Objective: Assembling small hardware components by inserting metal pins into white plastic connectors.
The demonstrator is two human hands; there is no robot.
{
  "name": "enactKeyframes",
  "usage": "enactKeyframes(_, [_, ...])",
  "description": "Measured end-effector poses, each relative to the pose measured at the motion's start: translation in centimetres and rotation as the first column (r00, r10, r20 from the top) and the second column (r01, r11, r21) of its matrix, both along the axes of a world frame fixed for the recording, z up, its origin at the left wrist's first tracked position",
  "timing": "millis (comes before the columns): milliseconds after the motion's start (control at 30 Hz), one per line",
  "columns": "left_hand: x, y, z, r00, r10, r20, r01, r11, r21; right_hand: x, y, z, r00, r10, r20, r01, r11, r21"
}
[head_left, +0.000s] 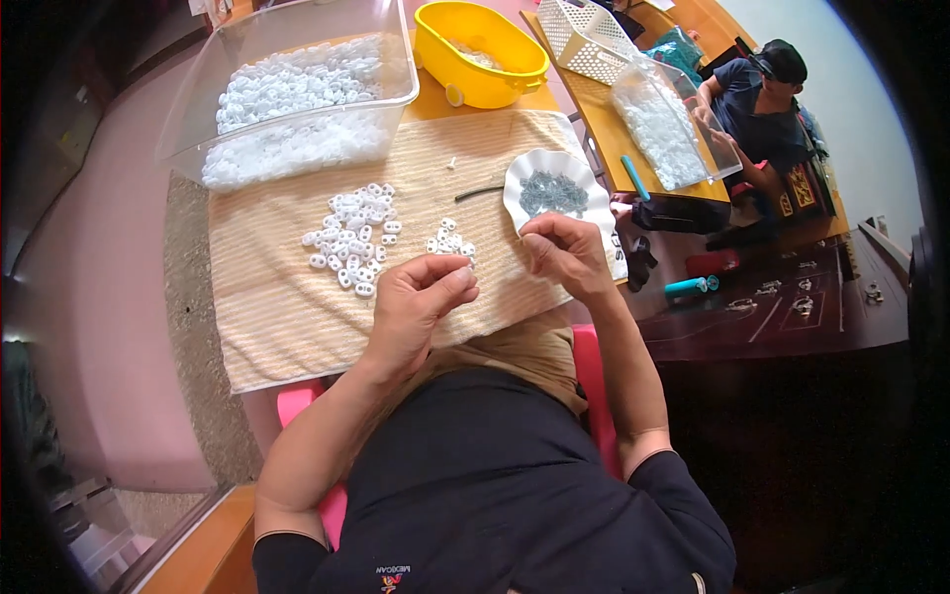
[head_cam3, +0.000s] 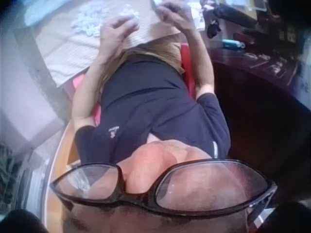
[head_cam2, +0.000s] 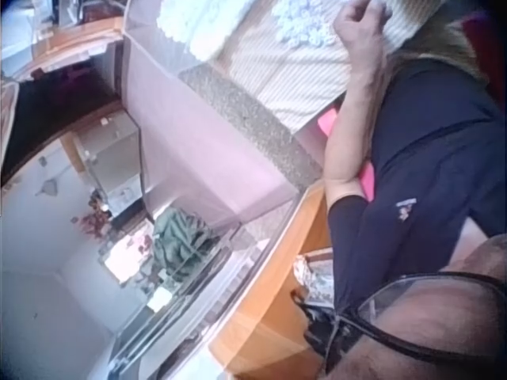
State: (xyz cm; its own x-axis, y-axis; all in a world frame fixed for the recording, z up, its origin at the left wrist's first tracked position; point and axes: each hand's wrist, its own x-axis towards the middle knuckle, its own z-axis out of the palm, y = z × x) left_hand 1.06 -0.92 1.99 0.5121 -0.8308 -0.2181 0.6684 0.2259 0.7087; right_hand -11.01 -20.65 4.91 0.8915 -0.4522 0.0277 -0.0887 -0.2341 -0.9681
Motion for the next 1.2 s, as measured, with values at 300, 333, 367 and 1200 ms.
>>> enactKeyframes(300, [-0.4, 0.0, 0.0, 0.993, -0.117, 0.005, 0.117, 0.993, 0.019, 1.4, 4.3, 0.0, 0.985, 0.151, 0.082, -0.153, 0.988, 0.023])
enactKeyframes(333, [-0.4, 0.0, 0.0, 0.992, -0.125, -0.002, 0.125, 0.992, 0.014, 1.4, 4.3, 0.0, 0.985, 0.151, 0.081, -0.153, 0.988, 0.023])
enactKeyframes(367, [-0.4, 0.1, 0.1, 0.991, -0.134, -0.009, 0.134, 0.991, 0.009, 1.4, 4.2, -0.2, 0.983, 0.161, 0.091, -0.162, 0.987, 0.000])
enactKeyframes(1200, [-0.5, 0.2, 0.3, 0.996, -0.092, -0.005, 0.091, 0.995, -0.035, 1.5, 5.3, -1.5, 0.972, 0.080, 0.220, -0.132, 0.964, 0.232])
